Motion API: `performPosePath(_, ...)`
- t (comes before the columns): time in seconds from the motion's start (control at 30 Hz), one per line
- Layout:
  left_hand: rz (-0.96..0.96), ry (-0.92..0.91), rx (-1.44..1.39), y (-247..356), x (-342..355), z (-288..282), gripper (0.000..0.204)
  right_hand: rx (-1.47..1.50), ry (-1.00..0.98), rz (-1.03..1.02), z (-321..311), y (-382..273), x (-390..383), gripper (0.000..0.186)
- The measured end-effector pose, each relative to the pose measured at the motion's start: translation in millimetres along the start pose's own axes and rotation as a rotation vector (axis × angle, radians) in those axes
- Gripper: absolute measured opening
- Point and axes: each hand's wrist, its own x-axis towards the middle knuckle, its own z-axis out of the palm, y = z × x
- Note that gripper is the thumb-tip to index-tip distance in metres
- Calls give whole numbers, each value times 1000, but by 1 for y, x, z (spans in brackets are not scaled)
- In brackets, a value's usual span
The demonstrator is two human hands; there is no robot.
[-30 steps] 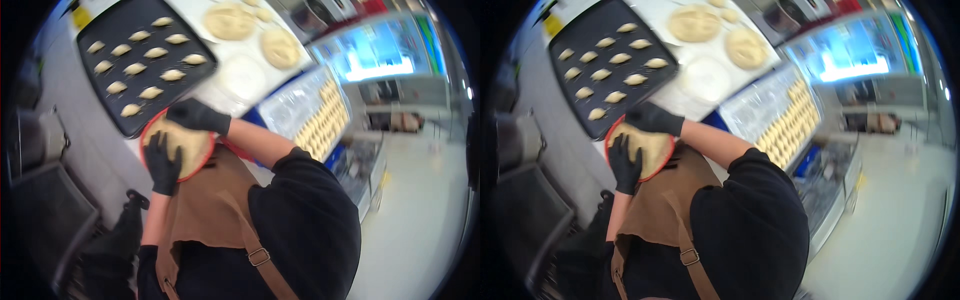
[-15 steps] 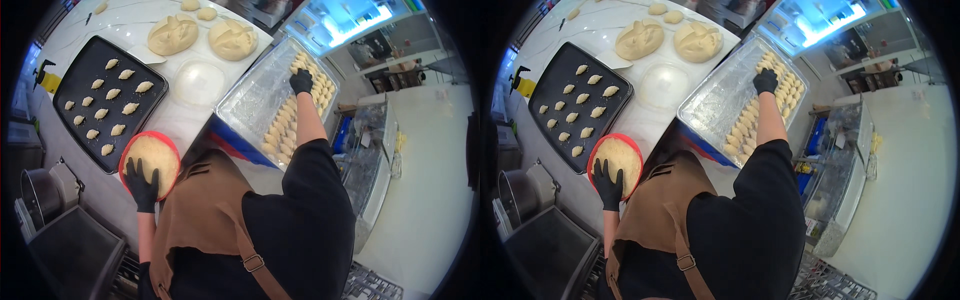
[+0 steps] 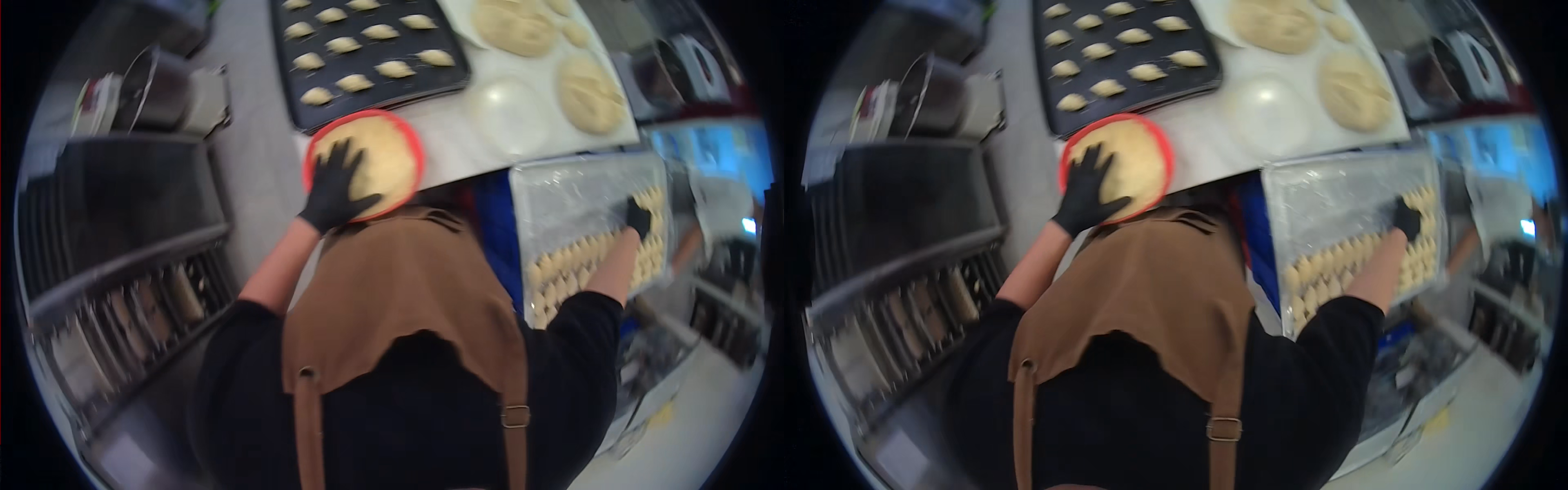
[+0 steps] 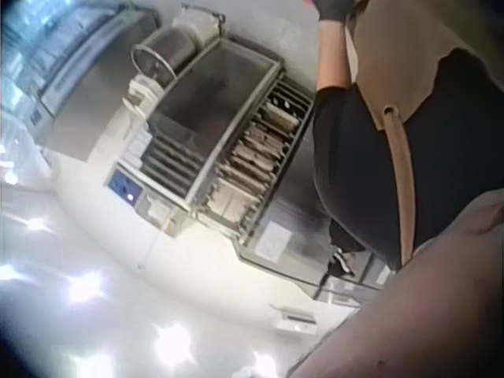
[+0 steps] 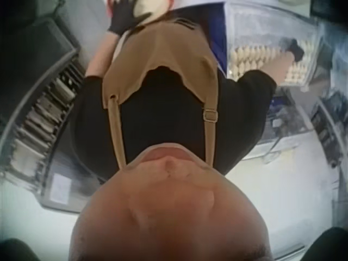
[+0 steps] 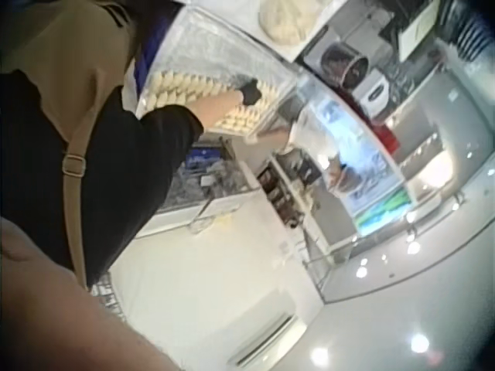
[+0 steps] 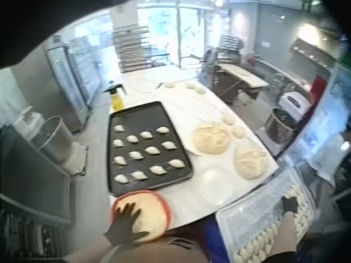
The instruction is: Dipping pieces of dough into a bowl of mixture and arranging them onto a baking sheet.
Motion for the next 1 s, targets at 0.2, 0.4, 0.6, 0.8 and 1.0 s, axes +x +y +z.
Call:
performPosePath(0.2, 29, 44, 53, 18, 25, 2, 94, 402, 1, 12, -5, -7, 9, 46)
performPosePath(0.4, 240, 55, -72, -26, 65, 6, 68, 767, 96, 105, -23, -20, -17, 48)
performPosePath(0.6, 321, 6, -257, 7, 71, -10, 54, 791, -232, -313, 17, -65, -51, 35)
performPosePath(0.8, 78, -283, -106, 25, 73, -10, 55, -240, -76, -820, 62, -221, -155, 54)
performPosePath(1.0, 305, 16, -51, -22, 25, -26, 55, 1357, -1120, 32, 115, -229, -167, 51)
